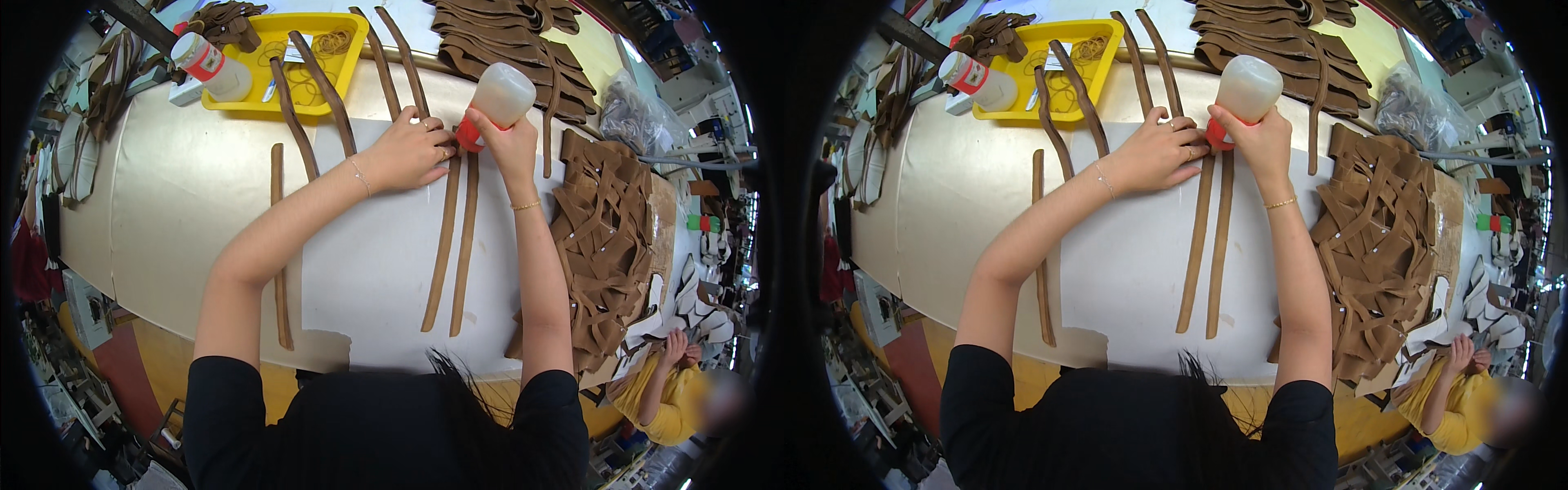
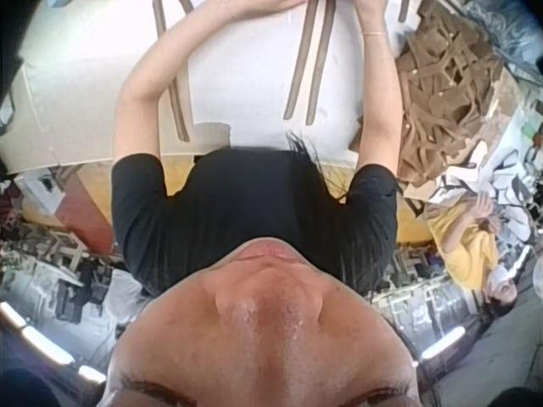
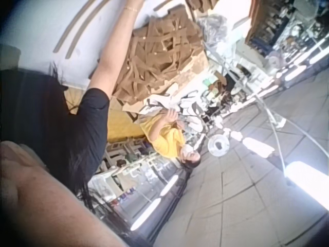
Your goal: The person applies glue from a red-capped bottle along the length of several brown leather straps laid on a white work surface. The person repeatedly picks up straps, applies glue, and places them back down, working one at a time.
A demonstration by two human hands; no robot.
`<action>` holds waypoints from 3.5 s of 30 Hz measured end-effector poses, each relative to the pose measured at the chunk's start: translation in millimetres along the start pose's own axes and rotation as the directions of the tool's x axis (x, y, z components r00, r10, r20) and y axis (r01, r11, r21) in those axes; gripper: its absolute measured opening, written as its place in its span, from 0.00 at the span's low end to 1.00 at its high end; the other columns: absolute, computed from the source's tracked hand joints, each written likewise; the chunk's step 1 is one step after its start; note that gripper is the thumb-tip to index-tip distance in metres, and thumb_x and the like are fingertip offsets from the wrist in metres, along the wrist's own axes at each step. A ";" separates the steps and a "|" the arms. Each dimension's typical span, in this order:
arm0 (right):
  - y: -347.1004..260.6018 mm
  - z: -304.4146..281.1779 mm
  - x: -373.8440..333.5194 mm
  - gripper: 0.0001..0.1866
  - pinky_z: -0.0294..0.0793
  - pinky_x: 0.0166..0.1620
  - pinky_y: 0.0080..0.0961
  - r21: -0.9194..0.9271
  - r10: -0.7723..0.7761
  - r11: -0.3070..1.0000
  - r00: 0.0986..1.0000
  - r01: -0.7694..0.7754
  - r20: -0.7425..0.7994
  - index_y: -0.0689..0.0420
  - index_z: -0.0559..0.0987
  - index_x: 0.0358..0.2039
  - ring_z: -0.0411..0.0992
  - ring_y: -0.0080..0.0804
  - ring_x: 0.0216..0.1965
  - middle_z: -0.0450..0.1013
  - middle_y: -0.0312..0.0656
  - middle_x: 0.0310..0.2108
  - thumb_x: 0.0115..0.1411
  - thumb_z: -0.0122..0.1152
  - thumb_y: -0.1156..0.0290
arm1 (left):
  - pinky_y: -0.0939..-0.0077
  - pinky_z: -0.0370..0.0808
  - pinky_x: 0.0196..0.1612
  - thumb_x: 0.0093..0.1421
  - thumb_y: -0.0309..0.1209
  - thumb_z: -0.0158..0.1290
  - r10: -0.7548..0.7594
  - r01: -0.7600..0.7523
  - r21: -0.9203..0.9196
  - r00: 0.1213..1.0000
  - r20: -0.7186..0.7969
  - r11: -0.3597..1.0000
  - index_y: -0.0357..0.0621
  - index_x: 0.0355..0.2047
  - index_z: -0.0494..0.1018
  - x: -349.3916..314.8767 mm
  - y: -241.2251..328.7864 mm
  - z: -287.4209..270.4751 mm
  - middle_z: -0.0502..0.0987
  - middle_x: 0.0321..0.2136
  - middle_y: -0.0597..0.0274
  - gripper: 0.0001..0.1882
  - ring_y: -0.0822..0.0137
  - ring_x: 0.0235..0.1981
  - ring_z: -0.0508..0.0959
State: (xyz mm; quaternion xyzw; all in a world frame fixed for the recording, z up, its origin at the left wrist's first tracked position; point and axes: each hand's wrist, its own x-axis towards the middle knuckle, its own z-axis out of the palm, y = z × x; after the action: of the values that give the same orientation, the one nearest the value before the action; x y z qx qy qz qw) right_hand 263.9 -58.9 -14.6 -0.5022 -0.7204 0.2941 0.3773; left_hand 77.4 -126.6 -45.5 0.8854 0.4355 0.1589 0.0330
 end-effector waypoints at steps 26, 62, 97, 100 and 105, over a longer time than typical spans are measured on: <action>11.3 -12.2 -16.8 0.29 0.76 0.38 0.23 0.130 0.128 0.982 0.990 -0.135 0.059 0.64 0.81 0.38 0.77 0.26 0.35 0.80 0.42 0.33 0.50 0.72 0.48 | 0.62 0.62 0.50 0.56 0.41 0.58 0.067 -0.067 0.001 0.997 -0.034 0.998 0.48 0.44 0.78 -34.9 33.7 -3.5 0.75 0.47 0.67 0.17 0.66 0.50 0.70; 13.8 -17.9 -44.3 0.28 0.75 0.37 0.22 0.115 0.177 0.974 0.974 -0.193 0.138 0.62 0.82 0.39 0.76 0.23 0.34 0.80 0.39 0.33 0.52 0.71 0.48 | 0.57 0.60 0.55 0.57 0.43 0.58 0.068 -0.068 -0.037 0.997 0.021 0.997 0.46 0.46 0.77 -42.2 42.8 -4.1 0.74 0.52 0.64 0.20 0.65 0.53 0.70; 1.0 -26.0 -87.1 0.27 0.75 0.38 0.23 0.126 0.188 0.969 0.962 -0.215 0.199 0.62 0.82 0.38 0.76 0.24 0.34 0.80 0.40 0.32 0.52 0.71 0.49 | 0.56 0.62 0.51 0.57 0.41 0.57 0.085 -0.087 -0.110 0.996 -0.021 0.990 0.51 0.45 0.77 -72.9 71.9 -2.9 0.73 0.51 0.66 0.17 0.66 0.53 0.69; 5.2 -25.5 -87.4 0.27 0.75 0.37 0.23 0.192 0.170 0.963 0.978 -0.191 0.119 0.63 0.82 0.37 0.76 0.24 0.33 0.80 0.39 0.31 0.52 0.71 0.49 | 0.56 0.62 0.52 0.57 0.40 0.57 0.105 -0.108 -0.136 0.994 -0.024 0.985 0.51 0.45 0.77 -77.2 77.5 -4.8 0.73 0.51 0.66 0.17 0.66 0.54 0.69; 6.9 -23.4 -81.7 0.27 0.75 0.37 0.22 0.197 0.206 0.953 0.970 -0.229 0.130 0.63 0.82 0.37 0.76 0.23 0.33 0.79 0.39 0.31 0.52 0.71 0.49 | 0.55 0.62 0.52 0.57 0.40 0.57 0.114 -0.117 -0.154 0.993 -0.027 0.981 0.51 0.43 0.78 -89.3 92.9 -5.1 0.74 0.49 0.66 0.15 0.67 0.53 0.69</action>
State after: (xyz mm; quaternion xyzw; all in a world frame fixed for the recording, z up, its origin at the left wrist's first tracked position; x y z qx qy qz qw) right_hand 304.2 -132.8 -27.7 -0.5190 -0.6449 0.4352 0.3542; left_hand 95.6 -254.3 -44.9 0.9025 0.3699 0.2019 0.0888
